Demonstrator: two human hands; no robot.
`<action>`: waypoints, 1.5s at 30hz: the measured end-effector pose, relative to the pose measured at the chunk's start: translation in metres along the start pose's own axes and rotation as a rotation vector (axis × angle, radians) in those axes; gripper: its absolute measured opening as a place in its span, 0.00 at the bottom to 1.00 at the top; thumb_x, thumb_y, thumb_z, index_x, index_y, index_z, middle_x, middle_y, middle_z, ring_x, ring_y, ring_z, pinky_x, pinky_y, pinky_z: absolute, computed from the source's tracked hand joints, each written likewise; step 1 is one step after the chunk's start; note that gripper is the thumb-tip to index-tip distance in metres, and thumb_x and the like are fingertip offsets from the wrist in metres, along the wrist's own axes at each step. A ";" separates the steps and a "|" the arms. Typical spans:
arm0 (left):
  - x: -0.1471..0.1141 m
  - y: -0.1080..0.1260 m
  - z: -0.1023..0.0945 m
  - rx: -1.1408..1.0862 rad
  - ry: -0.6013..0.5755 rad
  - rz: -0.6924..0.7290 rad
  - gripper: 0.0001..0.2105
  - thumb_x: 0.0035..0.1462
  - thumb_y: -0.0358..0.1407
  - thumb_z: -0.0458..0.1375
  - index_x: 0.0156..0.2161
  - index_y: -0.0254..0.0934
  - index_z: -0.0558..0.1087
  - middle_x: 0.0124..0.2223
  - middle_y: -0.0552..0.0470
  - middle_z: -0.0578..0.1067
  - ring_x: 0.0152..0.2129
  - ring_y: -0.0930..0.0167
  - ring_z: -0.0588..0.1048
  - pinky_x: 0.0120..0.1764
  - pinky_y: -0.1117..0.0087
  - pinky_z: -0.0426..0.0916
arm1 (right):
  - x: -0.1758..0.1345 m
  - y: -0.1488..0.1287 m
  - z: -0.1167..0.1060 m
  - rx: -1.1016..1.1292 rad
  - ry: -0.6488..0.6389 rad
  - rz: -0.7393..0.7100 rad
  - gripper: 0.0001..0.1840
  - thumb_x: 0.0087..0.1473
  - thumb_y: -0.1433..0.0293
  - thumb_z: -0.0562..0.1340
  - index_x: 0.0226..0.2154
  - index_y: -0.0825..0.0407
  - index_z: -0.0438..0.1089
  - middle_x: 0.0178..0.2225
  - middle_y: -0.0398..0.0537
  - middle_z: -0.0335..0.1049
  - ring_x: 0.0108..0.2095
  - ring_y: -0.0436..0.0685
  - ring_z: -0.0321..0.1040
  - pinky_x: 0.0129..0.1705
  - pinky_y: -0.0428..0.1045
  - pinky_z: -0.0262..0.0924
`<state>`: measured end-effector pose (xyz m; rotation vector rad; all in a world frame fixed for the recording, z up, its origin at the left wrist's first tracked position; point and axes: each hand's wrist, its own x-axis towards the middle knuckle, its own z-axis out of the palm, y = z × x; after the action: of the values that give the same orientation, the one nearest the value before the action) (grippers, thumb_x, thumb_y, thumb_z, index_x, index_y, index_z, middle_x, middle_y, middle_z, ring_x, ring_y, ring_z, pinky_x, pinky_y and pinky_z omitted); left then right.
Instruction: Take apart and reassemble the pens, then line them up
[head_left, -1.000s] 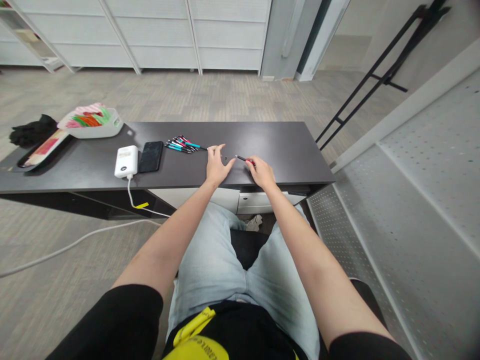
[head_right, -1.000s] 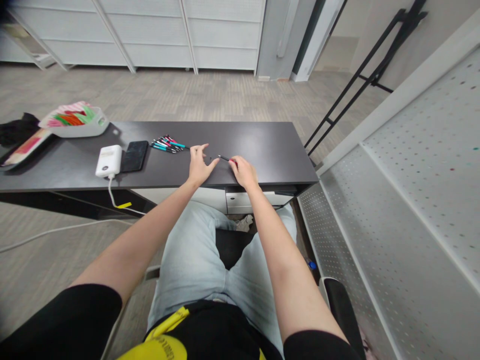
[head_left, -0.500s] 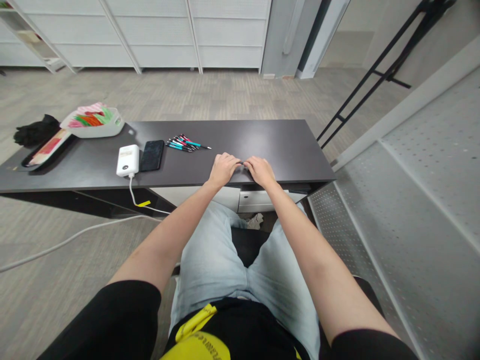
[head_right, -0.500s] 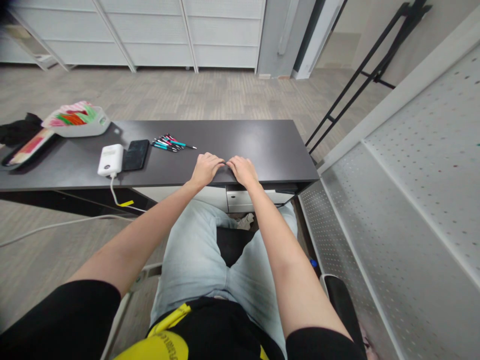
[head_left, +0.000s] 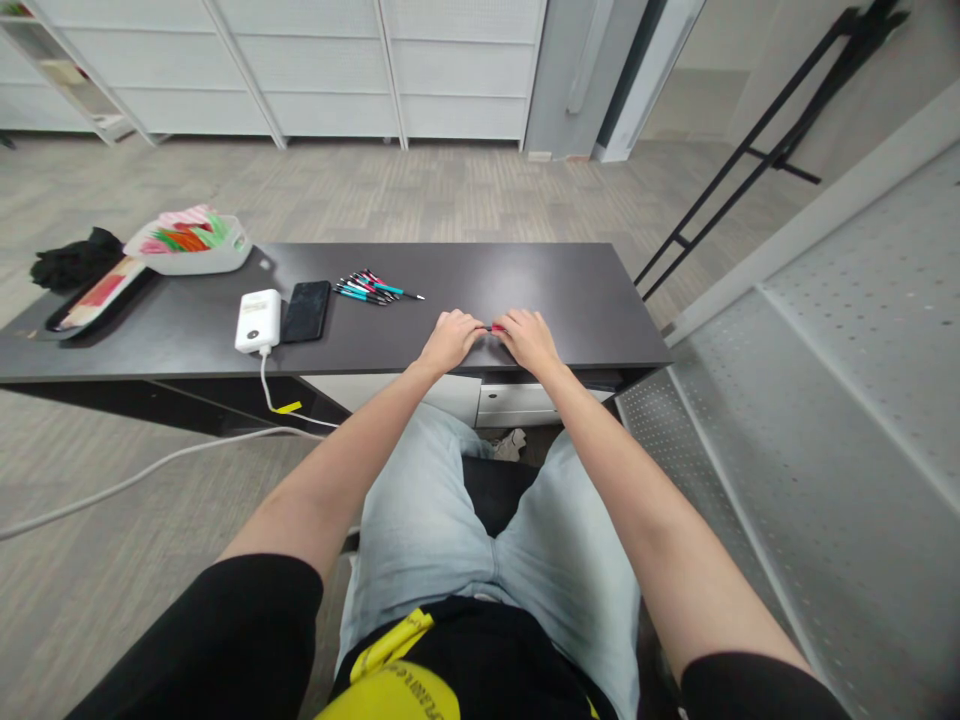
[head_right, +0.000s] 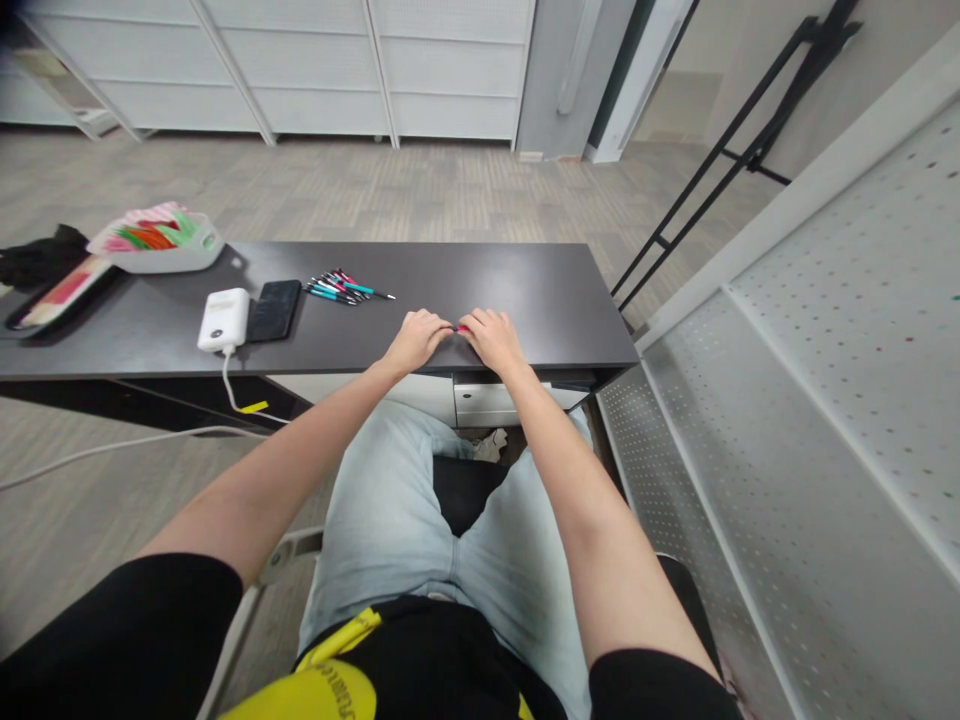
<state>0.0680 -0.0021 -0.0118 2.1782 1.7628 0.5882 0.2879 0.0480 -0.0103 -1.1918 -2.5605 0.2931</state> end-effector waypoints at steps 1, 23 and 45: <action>0.000 0.001 0.000 0.000 0.003 -0.004 0.15 0.81 0.39 0.56 0.51 0.50 0.87 0.59 0.43 0.88 0.61 0.51 0.78 0.68 0.50 0.65 | -0.001 0.000 0.000 0.021 0.012 0.013 0.13 0.82 0.60 0.60 0.54 0.38 0.83 0.63 0.58 0.83 0.63 0.76 0.75 0.65 0.67 0.63; 0.005 -0.013 0.018 -0.060 0.136 0.021 0.13 0.80 0.43 0.57 0.43 0.52 0.84 0.54 0.41 0.88 0.59 0.45 0.78 0.65 0.40 0.69 | 0.001 0.004 0.005 0.071 0.022 0.048 0.19 0.84 0.60 0.57 0.61 0.38 0.83 0.63 0.54 0.86 0.63 0.75 0.78 0.65 0.65 0.66; 0.007 -0.016 0.022 -0.092 0.176 0.012 0.13 0.78 0.42 0.58 0.40 0.52 0.82 0.51 0.42 0.87 0.57 0.46 0.78 0.63 0.40 0.70 | 0.000 0.003 0.001 0.079 0.001 0.061 0.19 0.84 0.58 0.56 0.62 0.39 0.82 0.63 0.55 0.85 0.63 0.75 0.76 0.66 0.65 0.66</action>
<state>0.0661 0.0095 -0.0372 2.1325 1.7704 0.8711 0.2899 0.0497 -0.0123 -1.2417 -2.4901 0.4032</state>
